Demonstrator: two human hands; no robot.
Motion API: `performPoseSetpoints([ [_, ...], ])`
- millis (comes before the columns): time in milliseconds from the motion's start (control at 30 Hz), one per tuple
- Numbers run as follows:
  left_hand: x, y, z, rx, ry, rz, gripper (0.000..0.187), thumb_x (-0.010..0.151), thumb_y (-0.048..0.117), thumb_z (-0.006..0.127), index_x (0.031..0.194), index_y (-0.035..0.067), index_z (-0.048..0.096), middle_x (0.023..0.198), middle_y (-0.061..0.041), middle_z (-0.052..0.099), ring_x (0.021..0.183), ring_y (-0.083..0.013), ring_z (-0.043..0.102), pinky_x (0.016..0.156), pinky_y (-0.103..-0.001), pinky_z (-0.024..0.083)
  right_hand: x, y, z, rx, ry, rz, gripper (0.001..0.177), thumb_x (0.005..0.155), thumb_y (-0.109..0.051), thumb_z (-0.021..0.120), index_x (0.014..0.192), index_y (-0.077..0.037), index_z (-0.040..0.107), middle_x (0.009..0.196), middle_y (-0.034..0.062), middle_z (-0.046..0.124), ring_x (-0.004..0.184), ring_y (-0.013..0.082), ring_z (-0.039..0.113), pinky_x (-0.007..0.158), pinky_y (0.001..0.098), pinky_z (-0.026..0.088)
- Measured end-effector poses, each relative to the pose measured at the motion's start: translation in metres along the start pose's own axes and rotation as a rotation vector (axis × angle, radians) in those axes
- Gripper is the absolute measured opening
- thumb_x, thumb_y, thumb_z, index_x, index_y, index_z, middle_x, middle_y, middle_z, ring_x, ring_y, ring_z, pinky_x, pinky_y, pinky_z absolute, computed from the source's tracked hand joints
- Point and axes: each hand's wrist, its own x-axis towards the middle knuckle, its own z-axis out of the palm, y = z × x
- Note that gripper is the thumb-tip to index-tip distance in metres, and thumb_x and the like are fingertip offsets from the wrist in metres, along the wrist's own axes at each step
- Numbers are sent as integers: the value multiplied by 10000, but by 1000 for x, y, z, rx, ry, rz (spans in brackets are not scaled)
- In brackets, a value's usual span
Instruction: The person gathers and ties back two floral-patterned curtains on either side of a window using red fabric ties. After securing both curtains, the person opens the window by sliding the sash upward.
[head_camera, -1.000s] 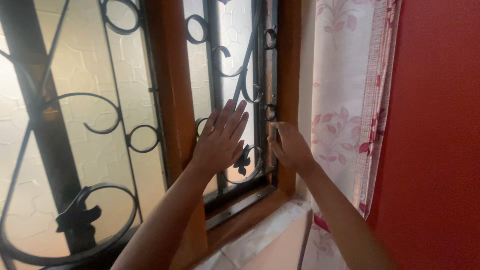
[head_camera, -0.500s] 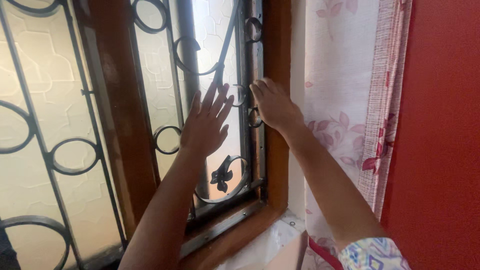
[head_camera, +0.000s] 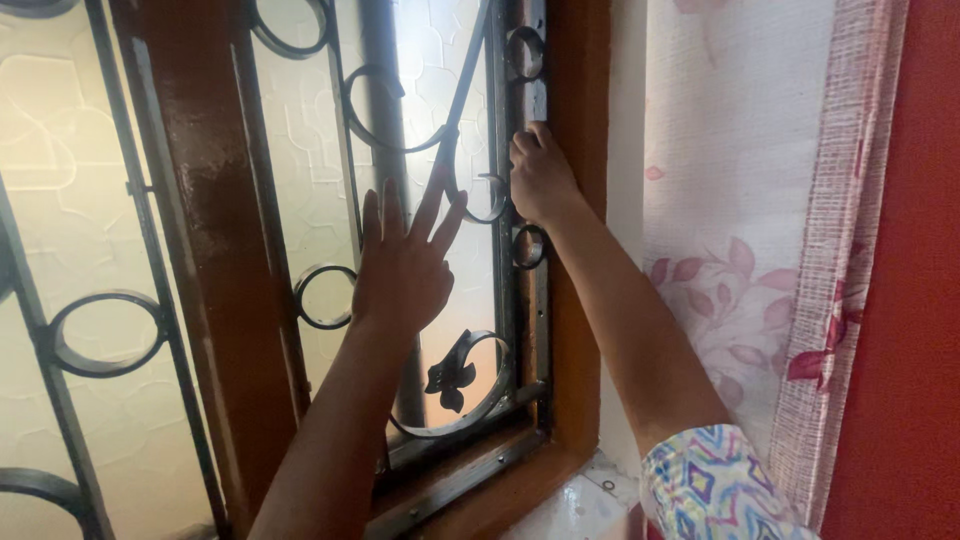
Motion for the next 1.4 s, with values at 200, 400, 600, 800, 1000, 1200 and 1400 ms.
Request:
performPoseSetpoints([
  [200, 3, 0, 5, -10, -17, -8, 807, 851, 268, 635, 1589, 160, 326, 1675, -155, 127, 1367, -523, 409, 1178, -620, 231, 3, 2, 9, 13, 29, -30, 246, 948, -135, 581, 1022, -31, 791, 1257, 76, 708, 1409, 224, 417, 1248, 481, 132],
  [400, -1, 2, 6, 1, 32, -6, 822, 849, 231, 644, 1604, 162, 324, 1695, -148, 127, 1437, -489, 369, 1204, -644, 216, 13, 3, 27, 30, 91, 51, 267, 876, -137, 661, 1105, -52, 769, 1260, 52, 706, 1409, 220, 426, 1234, 472, 130],
  [600, -2, 2, 10, 63, 18, -37, 901, 821, 194, 638, 1641, 199, 265, 1717, -123, 78, 1532, -443, 168, 1185, -710, 147, 19, -9, 21, -53, -121, 72, 386, 829, -269, 721, 1184, -117, 730, 1310, 54, 657, 1415, 235, 386, 1209, 511, 51],
  [800, -2, 4, 17, 127, 31, -104, 932, 846, 156, 609, 1681, 191, 198, 1730, -125, 100, 1564, -420, 84, 1176, -730, 114, 21, -11, 24, 16, -71, 115, 407, 830, -294, 745, 1213, -155, 734, 1310, 32, 672, 1436, 223, 392, 1232, 506, 15],
  [1000, -3, 4, 21, 135, 64, -106, 897, 856, 166, 607, 1671, 174, 232, 1729, -134, 151, 1566, -417, 105, 1181, -726, 117, 19, -11, 30, -81, -106, 86, 443, 826, -302, 745, 1239, -144, 729, 1274, 30, 692, 1436, 232, 410, 1230, 509, 30],
  [1200, -3, 3, 19, 123, 50, -104, 899, 845, 165, 619, 1663, 160, 248, 1716, -148, 170, 1561, -423, 114, 1182, -726, 122, 19, -11, 25, -17, -3, 74, 499, 767, -257, 782, 1250, -149, 718, 1277, 42, 691, 1392, 241, 433, 1212, 530, 42],
  [1400, 4, 5, 16, 177, -26, -122, 933, 846, 195, 625, 1663, 161, 176, 1710, -150, 130, 1550, -423, 94, 1159, -730, 134, 21, -12, 31, -8, -84, 89, 449, 826, -289, 755, 1253, -157, 706, 1327, 27, 675, 1434, 236, 424, 1240, 513, 43],
])
